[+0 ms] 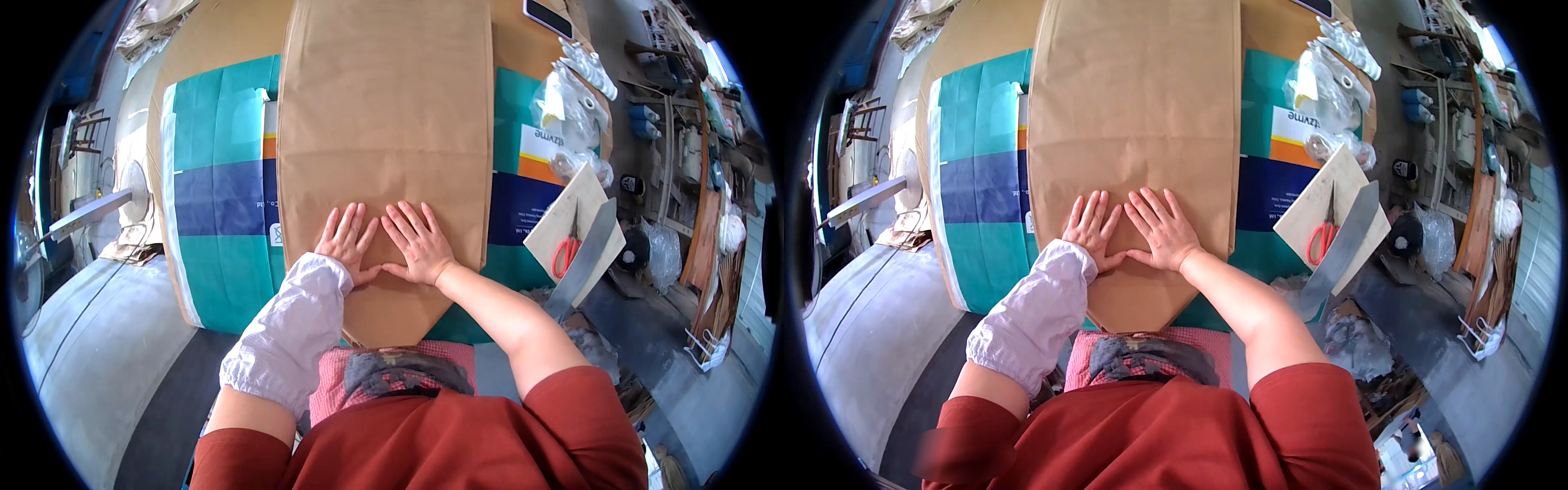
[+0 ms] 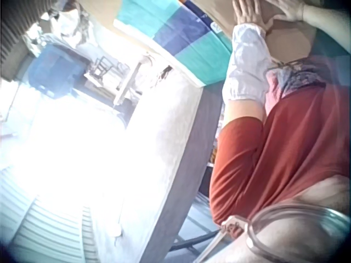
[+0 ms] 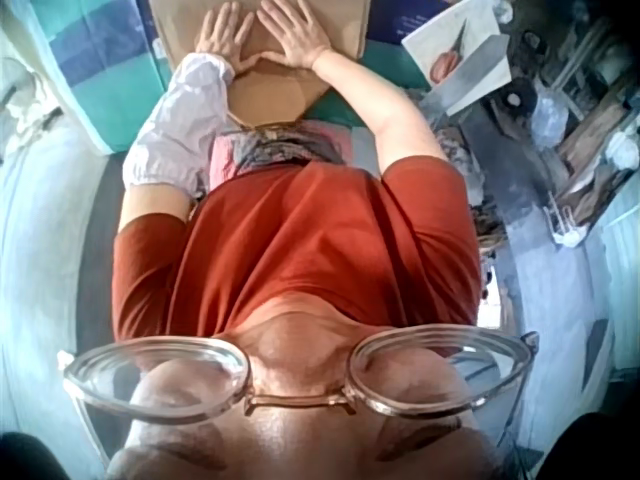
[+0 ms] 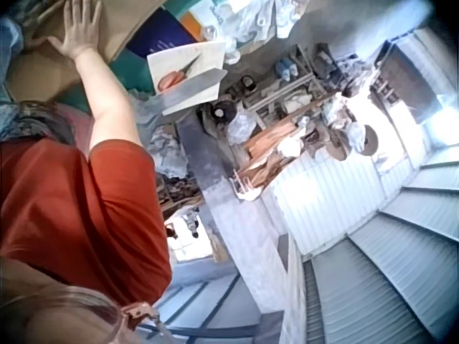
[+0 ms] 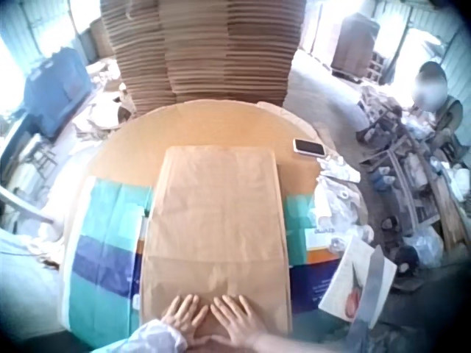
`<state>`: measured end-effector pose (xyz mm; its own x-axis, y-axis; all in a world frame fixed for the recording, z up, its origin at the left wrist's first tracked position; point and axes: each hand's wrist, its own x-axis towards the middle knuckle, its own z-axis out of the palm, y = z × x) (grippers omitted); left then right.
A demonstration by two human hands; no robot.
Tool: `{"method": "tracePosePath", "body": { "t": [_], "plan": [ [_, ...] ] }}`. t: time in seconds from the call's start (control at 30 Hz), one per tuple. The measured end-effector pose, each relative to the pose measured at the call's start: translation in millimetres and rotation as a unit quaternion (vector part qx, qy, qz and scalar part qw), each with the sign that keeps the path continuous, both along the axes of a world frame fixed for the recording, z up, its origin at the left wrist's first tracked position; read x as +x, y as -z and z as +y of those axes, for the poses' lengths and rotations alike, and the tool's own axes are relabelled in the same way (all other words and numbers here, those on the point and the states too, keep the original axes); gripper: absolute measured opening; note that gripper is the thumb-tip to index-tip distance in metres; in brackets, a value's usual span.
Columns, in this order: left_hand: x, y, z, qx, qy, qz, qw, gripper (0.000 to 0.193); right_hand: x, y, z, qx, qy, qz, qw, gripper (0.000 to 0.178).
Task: The person folds brown paper sheets on a workbench, repeatedly creasing and stacking them. The person then picks up a metal bowl and walks through the warehouse area.
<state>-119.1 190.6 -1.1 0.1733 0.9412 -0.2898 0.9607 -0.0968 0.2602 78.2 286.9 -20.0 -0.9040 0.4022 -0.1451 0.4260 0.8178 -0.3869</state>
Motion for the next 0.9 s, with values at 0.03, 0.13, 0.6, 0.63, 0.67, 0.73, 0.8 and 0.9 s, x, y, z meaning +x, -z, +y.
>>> {"method": "tracePosePath", "body": {
  "t": [0.03, 0.13, 0.6, 0.63, 0.67, 0.73, 0.8, 0.9],
  "plan": [
    [1.4, -0.4, -1.1, 0.0, 0.001, 0.006, 1.0, 0.092, 1.2, 0.5, -2.4, 0.003, 0.001, 0.007, 1.0, 0.088],
    [4.6, -3.4, -0.8, 0.005, -0.005, 0.019, 1.0, 0.093, 3.0, -2.4, -3.2, 0.022, 0.013, 0.048, 0.999, 0.083],
    [24.7, -82.8, 5.7, -0.031, -0.144, 0.139, 0.979, 0.083, 107.7, -9.8, -17.9, -0.151, 0.489, 0.058, 0.857, 0.091],
    [17.0, -85.4, 1.4, -0.05, -0.246, 0.112, 0.961, 0.085, 111.2, -7.2, -17.6, -0.184, 0.498, 0.094, 0.842, 0.091],
    [3.6, -88.7, -8.0, -0.07, -0.349, 0.086, 0.931, 0.087, 113.3, -6.0, -16.5, -0.22, 0.502, 0.13, 0.826, 0.091],
    [-31.7, -71.9, -34.6, -0.061, -0.468, -0.068, 0.879, 0.091, 114.1, -15.0, -10.9, -0.357, 0.524, 0.188, 0.75, 0.09],
    [-69.1, -19.6, -68.3, 0.008, -0.486, -0.304, 0.819, 0.095, 105.8, -34.6, -12.8, -0.451, 0.5, 0.248, 0.697, 0.088],
    [-62.2, -21.8, -60.8, 0.035, -0.484, -0.219, 0.846, 0.096, 108.1, -49.5, -24.6, -0.364, 0.476, 0.229, 0.767, 0.082]
  ]
}}
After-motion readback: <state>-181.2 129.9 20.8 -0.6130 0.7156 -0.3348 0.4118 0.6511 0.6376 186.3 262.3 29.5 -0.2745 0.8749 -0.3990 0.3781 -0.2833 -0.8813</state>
